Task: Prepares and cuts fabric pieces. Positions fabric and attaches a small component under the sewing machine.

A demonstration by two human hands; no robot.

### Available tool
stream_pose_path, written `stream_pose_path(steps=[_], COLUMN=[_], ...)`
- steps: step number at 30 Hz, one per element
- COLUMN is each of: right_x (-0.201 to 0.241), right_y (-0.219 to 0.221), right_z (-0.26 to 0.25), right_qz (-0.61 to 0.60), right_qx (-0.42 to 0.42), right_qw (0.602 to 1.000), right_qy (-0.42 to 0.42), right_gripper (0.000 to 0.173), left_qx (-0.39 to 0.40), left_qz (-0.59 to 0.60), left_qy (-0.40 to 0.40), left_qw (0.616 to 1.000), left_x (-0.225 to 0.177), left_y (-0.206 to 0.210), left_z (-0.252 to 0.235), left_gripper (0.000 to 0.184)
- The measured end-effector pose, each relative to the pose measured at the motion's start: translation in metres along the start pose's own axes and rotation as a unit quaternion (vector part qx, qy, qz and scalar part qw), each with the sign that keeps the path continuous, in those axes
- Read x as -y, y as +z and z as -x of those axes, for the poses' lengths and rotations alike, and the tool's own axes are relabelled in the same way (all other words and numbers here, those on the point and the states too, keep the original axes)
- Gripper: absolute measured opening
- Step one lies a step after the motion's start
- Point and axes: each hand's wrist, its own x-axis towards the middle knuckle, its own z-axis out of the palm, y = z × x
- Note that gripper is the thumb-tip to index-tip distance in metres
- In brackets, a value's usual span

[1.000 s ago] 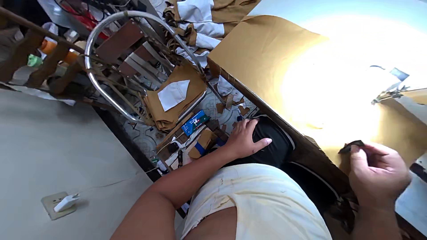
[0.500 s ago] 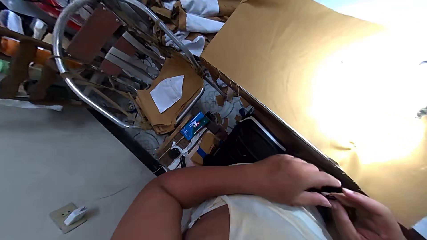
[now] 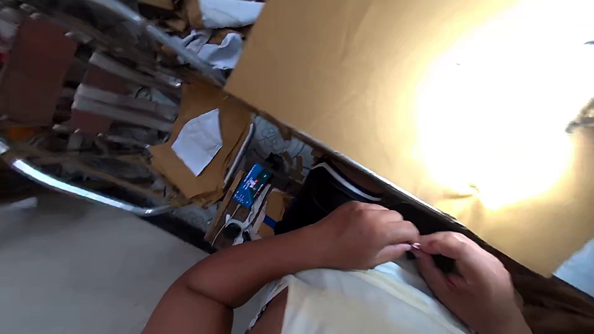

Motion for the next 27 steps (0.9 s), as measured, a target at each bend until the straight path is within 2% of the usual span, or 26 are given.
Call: stream_pose_path(steps=[3, 6, 11, 13, 16, 20, 27], right_x=[-0.003, -0.012, -0.035, -0.047, -0.064, -0.084, -0.087], right_y=[-0.005, -0.019, -0.058, -0.071, -0.078, -0.071, -0.07], right_z=[0.009, 0.017, 0.001, -0.011, -0.025, -0.024, -0.023], right_qz=[-0.015, -0.011, 0.109, 0.167, 0.212, 0.225, 0.217], right_qx=[-0.009, -0.044, -0.172, -0.183, -0.145, -0.122, -0.119], right_qw=[1.0, 0.999, 0.979, 0.969, 0.966, 0.966, 0.969], right_qy=[0.007, -0.003, -0.005, 0.011, 0.044, 0.031, 0.015], right_gripper=[0.008, 0.014, 0.02, 0.026, 0.036, 0.044, 0.038], left_qx=[0.015, 0.049, 0.059, 0.058, 0.067, 0.034, 0.02], left_qz=[-0.039, -0.077, -0.194, -0.235, -0.275, -0.258, -0.241], left_qy=[0.002, 0.023, 0.095, 0.091, 0.067, 0.062, 0.069], left_qw=[0.999, 0.996, 0.975, 0.966, 0.957, 0.964, 0.968], left_x=[-0.001, -0.005, -0.003, 0.009, 0.026, 0.041, 0.046], left_y=[0.0, -0.006, -0.017, -0.013, -0.003, 0.008, 0.007], left_z=[-0.002, -0.024, -0.117, -0.159, -0.201, -0.21, -0.207], left_gripper=[0.018, 0.02, 0.023, 0.028, 0.032, 0.025, 0.022])
